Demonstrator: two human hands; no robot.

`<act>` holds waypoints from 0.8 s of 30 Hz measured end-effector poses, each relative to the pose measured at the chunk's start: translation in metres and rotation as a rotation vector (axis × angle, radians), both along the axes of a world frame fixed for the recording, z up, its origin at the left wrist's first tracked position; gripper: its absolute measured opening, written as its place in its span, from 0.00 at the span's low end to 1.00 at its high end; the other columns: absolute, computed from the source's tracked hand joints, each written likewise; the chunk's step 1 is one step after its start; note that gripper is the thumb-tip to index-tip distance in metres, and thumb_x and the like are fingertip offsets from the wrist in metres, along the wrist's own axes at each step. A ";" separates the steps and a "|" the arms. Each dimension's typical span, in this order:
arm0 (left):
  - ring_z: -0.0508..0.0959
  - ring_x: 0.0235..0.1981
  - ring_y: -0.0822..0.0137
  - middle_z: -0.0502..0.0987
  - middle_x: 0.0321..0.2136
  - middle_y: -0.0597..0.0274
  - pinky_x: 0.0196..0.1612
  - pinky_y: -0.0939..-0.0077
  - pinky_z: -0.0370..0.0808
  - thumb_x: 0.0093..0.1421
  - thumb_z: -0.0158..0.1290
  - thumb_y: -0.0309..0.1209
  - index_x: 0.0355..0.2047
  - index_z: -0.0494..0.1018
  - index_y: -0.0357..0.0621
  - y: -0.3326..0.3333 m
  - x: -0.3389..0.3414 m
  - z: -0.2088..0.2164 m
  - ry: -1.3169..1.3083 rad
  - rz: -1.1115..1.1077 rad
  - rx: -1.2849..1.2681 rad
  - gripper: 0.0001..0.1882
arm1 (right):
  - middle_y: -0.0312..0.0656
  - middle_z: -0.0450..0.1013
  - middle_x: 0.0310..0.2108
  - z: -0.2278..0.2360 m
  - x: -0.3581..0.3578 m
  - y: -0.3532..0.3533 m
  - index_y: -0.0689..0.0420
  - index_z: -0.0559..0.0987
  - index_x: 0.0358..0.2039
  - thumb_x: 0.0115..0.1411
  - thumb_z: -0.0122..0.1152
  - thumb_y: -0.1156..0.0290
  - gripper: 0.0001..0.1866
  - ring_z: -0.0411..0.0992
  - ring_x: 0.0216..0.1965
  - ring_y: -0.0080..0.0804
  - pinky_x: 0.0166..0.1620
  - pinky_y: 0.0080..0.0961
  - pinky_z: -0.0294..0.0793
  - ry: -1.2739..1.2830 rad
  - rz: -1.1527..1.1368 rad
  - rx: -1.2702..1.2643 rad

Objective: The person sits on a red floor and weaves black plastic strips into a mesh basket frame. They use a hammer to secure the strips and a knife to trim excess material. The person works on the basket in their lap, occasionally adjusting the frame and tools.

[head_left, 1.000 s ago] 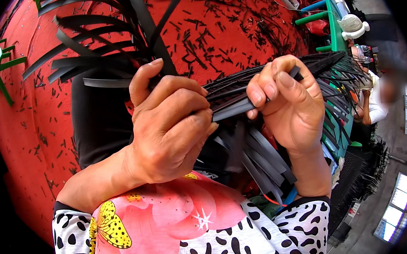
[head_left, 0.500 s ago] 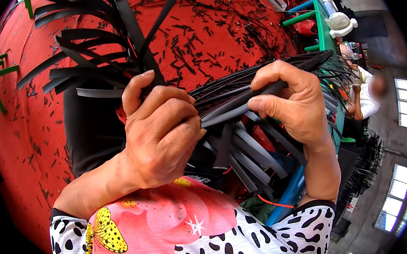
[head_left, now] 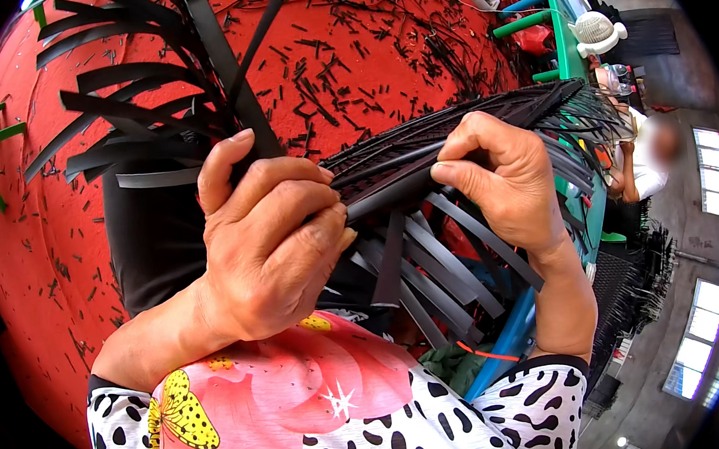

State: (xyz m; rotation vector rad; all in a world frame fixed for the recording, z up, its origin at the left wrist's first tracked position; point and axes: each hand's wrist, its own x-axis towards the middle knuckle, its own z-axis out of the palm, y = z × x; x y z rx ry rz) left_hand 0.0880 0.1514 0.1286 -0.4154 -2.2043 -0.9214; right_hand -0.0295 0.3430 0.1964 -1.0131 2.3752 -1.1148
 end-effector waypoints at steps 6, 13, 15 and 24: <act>0.76 0.31 0.59 0.73 0.23 0.59 0.55 0.54 0.56 0.41 0.60 0.26 0.23 0.73 0.37 -0.001 0.003 -0.001 -0.015 -0.022 0.002 0.09 | 0.41 0.67 0.19 -0.001 0.002 -0.002 0.63 0.70 0.21 0.45 0.62 0.82 0.08 0.66 0.21 0.30 0.27 0.23 0.65 0.097 0.017 0.061; 0.76 0.33 0.59 0.73 0.25 0.59 0.55 0.52 0.54 0.44 0.58 0.28 0.25 0.73 0.37 -0.005 0.004 -0.001 -0.044 -0.070 -0.029 0.09 | 0.39 0.66 0.19 0.000 0.002 -0.004 0.64 0.71 0.21 0.45 0.60 0.83 0.06 0.65 0.22 0.25 0.28 0.20 0.64 0.152 0.033 0.145; 0.76 0.33 0.58 0.74 0.26 0.58 0.56 0.51 0.53 0.46 0.57 0.31 0.25 0.73 0.37 -0.008 0.005 0.000 -0.064 -0.108 -0.052 0.10 | 0.39 0.65 0.19 0.001 0.001 -0.004 0.64 0.71 0.21 0.45 0.59 0.83 0.06 0.65 0.22 0.25 0.28 0.20 0.63 0.129 0.050 0.153; 0.75 0.31 0.64 0.72 0.24 0.62 0.54 0.50 0.55 0.38 0.56 0.32 0.23 0.72 0.39 -0.006 0.005 -0.015 0.074 -0.060 -0.078 0.12 | 0.44 0.66 0.19 0.001 0.002 -0.005 0.63 0.70 0.21 0.44 0.61 0.81 0.07 0.66 0.22 0.38 0.28 0.27 0.65 0.140 0.053 0.186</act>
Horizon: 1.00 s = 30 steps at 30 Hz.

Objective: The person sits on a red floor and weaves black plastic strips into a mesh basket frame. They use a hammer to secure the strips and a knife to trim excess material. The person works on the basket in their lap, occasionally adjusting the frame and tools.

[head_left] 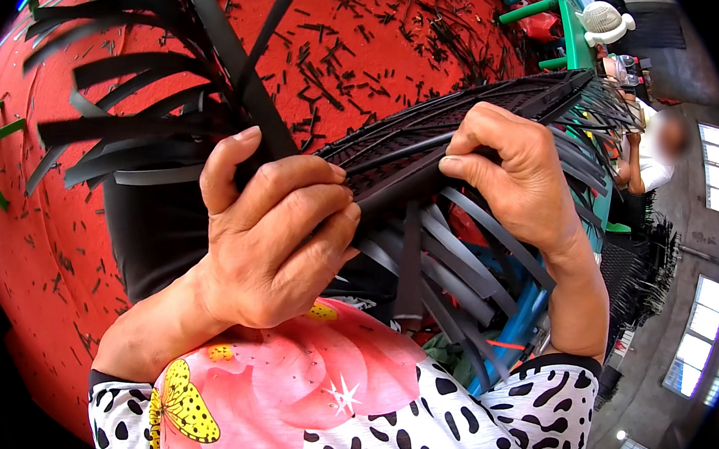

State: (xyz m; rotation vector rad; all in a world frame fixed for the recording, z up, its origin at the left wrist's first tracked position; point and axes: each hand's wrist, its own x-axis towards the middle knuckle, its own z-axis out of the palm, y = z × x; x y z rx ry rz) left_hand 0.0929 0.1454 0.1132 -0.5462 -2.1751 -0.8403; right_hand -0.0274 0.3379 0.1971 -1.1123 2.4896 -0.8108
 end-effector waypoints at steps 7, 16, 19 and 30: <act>0.76 0.33 0.60 0.73 0.26 0.59 0.55 0.49 0.53 0.42 0.56 0.31 0.26 0.72 0.38 -0.005 -0.006 -0.001 0.052 -0.030 -0.012 0.12 | 0.43 0.67 0.25 -0.001 -0.003 -0.001 0.63 0.72 0.23 0.44 0.62 0.81 0.06 0.67 0.25 0.35 0.29 0.26 0.66 0.117 0.039 -0.038; 0.77 0.33 0.59 0.73 0.26 0.59 0.57 0.48 0.51 0.46 0.55 0.31 0.29 0.71 0.38 -0.009 -0.008 -0.002 0.065 -0.097 -0.032 0.11 | 0.40 0.67 0.27 0.009 -0.009 -0.002 0.64 0.68 0.22 0.48 0.58 0.80 0.06 0.63 0.27 0.20 0.32 0.17 0.63 -0.079 -0.007 0.103; 0.77 0.32 0.60 0.72 0.24 0.60 0.59 0.47 0.49 0.43 0.56 0.27 0.28 0.71 0.38 -0.009 -0.012 0.001 0.064 -0.120 0.010 0.10 | 0.44 0.67 0.21 0.004 -0.010 -0.003 0.64 0.71 0.22 0.47 0.60 0.75 0.07 0.66 0.22 0.37 0.28 0.27 0.64 -0.010 -0.026 0.022; 0.76 0.35 0.58 0.71 0.27 0.59 0.59 0.48 0.50 0.43 0.56 0.25 0.28 0.70 0.38 -0.060 -0.059 0.004 0.123 -0.185 -0.138 0.11 | 0.48 0.71 0.22 -0.002 -0.043 -0.037 0.63 0.72 0.22 0.49 0.60 0.69 0.10 0.70 0.25 0.44 0.30 0.33 0.68 0.100 -0.019 0.118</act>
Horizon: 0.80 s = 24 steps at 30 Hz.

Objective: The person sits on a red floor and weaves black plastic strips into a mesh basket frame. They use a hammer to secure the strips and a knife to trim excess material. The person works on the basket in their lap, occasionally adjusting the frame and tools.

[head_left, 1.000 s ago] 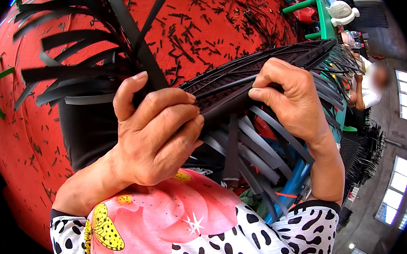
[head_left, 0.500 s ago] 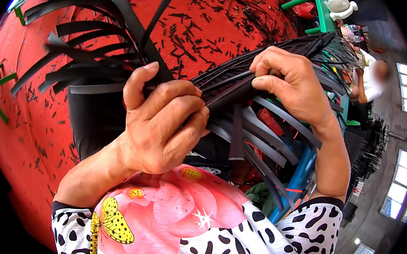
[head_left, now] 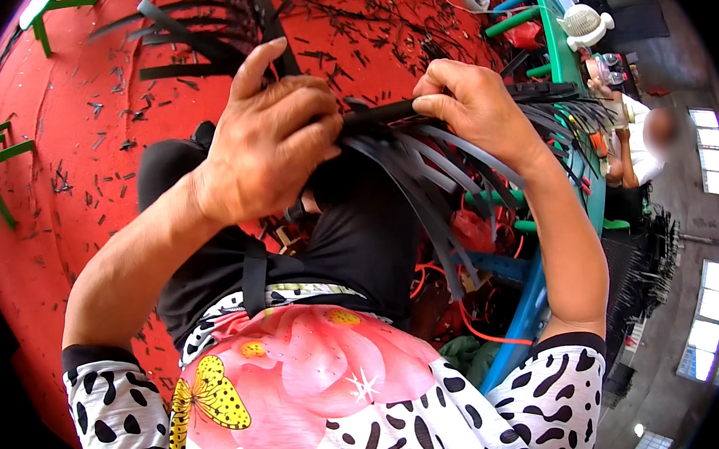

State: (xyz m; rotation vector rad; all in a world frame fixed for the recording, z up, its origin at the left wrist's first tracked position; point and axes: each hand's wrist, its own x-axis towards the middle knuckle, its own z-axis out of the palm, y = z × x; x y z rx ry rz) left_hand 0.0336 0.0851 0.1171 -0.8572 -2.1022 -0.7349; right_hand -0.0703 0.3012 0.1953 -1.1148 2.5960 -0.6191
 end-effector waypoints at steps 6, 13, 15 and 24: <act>0.76 0.41 0.60 0.75 0.30 0.58 0.59 0.51 0.50 0.45 0.56 0.26 0.32 0.72 0.39 -0.029 -0.032 0.004 -0.014 0.079 -0.009 0.11 | 0.48 0.70 0.19 -0.005 -0.037 -0.023 0.62 0.73 0.22 0.50 0.60 0.65 0.12 0.70 0.24 0.43 0.30 0.34 0.68 0.074 -0.005 0.002; 0.76 0.41 0.63 0.76 0.31 0.62 0.59 0.56 0.54 0.45 0.58 0.26 0.41 0.68 0.40 -0.029 -0.033 -0.003 -0.076 0.136 0.102 0.21 | 0.46 0.69 0.17 -0.003 -0.042 -0.031 0.63 0.72 0.21 0.49 0.60 0.65 0.13 0.68 0.21 0.38 0.28 0.31 0.66 0.012 -0.057 0.023; 0.77 0.39 0.63 0.76 0.31 0.63 0.59 0.56 0.53 0.44 0.58 0.25 0.44 0.66 0.38 -0.027 -0.035 -0.008 -0.073 0.122 0.181 0.25 | 0.46 0.69 0.17 -0.003 -0.044 -0.032 0.63 0.72 0.21 0.49 0.60 0.65 0.13 0.68 0.21 0.37 0.28 0.31 0.66 0.018 -0.049 0.019; 0.77 0.36 0.63 0.76 0.29 0.63 0.58 0.55 0.55 0.44 0.59 0.25 0.46 0.64 0.37 -0.031 -0.035 -0.017 -0.056 0.125 0.220 0.27 | 0.46 0.69 0.17 -0.005 -0.045 -0.037 0.63 0.72 0.21 0.49 0.61 0.65 0.13 0.68 0.21 0.35 0.29 0.29 0.67 -0.013 -0.064 0.053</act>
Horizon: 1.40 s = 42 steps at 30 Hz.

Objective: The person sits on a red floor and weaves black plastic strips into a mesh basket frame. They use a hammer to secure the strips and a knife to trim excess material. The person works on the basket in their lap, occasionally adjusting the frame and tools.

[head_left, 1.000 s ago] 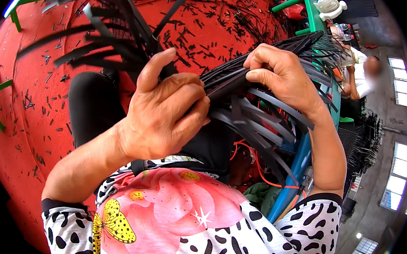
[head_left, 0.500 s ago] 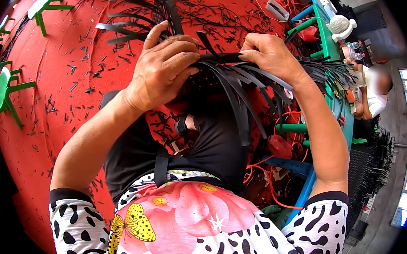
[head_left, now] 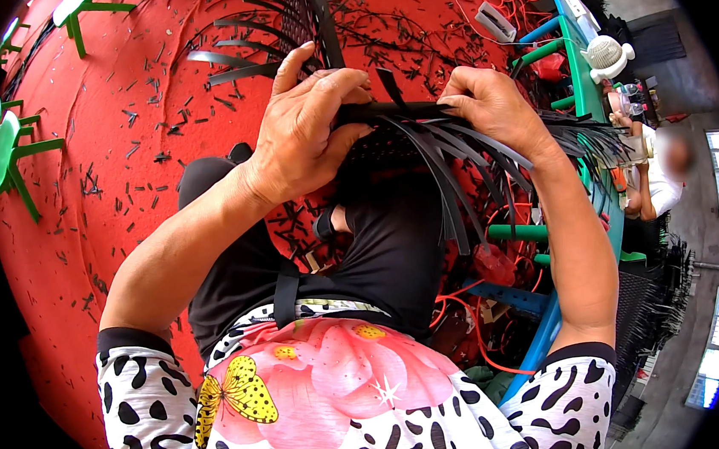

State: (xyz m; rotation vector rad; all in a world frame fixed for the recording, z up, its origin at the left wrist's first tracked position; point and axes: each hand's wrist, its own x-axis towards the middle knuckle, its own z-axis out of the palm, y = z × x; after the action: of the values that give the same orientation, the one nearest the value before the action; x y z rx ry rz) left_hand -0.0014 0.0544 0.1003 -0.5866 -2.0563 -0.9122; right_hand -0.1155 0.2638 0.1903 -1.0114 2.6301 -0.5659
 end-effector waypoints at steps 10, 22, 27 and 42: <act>0.71 0.48 0.57 0.73 0.41 0.54 0.57 0.53 0.56 0.42 0.53 0.23 0.41 0.68 0.38 0.002 0.033 0.027 0.053 0.111 -0.248 0.22 | 0.45 0.70 0.18 -0.004 0.001 0.012 0.62 0.73 0.21 0.48 0.62 0.64 0.13 0.69 0.23 0.35 0.30 0.30 0.67 0.036 0.002 -0.057; 0.71 0.32 0.52 0.69 0.34 0.49 0.35 0.67 0.71 0.42 0.48 0.12 0.40 0.66 0.32 -0.003 0.046 0.036 0.171 0.118 0.055 0.20 | 0.45 0.70 0.17 -0.002 -0.001 0.011 0.62 0.73 0.18 0.46 0.62 0.63 0.14 0.70 0.23 0.38 0.30 0.32 0.68 0.071 0.045 0.007; 0.73 0.23 0.67 0.73 0.24 0.55 0.32 0.76 0.72 0.51 0.51 0.21 0.33 0.71 0.33 0.025 -0.013 0.112 -0.157 -0.091 0.388 0.08 | 0.48 0.72 0.19 -0.002 0.006 0.012 0.61 0.73 0.18 0.44 0.62 0.63 0.14 0.72 0.25 0.44 0.32 0.34 0.69 0.091 0.007 -0.009; 0.76 0.26 0.52 0.73 0.19 0.50 0.28 0.63 0.72 0.48 0.47 0.23 0.25 0.72 0.34 0.073 -0.124 0.134 -0.455 -0.070 -0.097 0.05 | 0.51 0.70 0.24 -0.009 0.025 0.033 0.61 0.72 0.17 0.47 0.58 0.73 0.07 0.70 0.28 0.49 0.30 0.39 0.69 0.173 0.194 -0.059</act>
State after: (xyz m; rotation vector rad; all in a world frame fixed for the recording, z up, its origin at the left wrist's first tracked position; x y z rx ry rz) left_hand -0.1254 0.1272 0.2338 -0.5407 -2.5109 -1.0659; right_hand -0.0902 0.2972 0.1814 -1.3716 2.6324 -0.5352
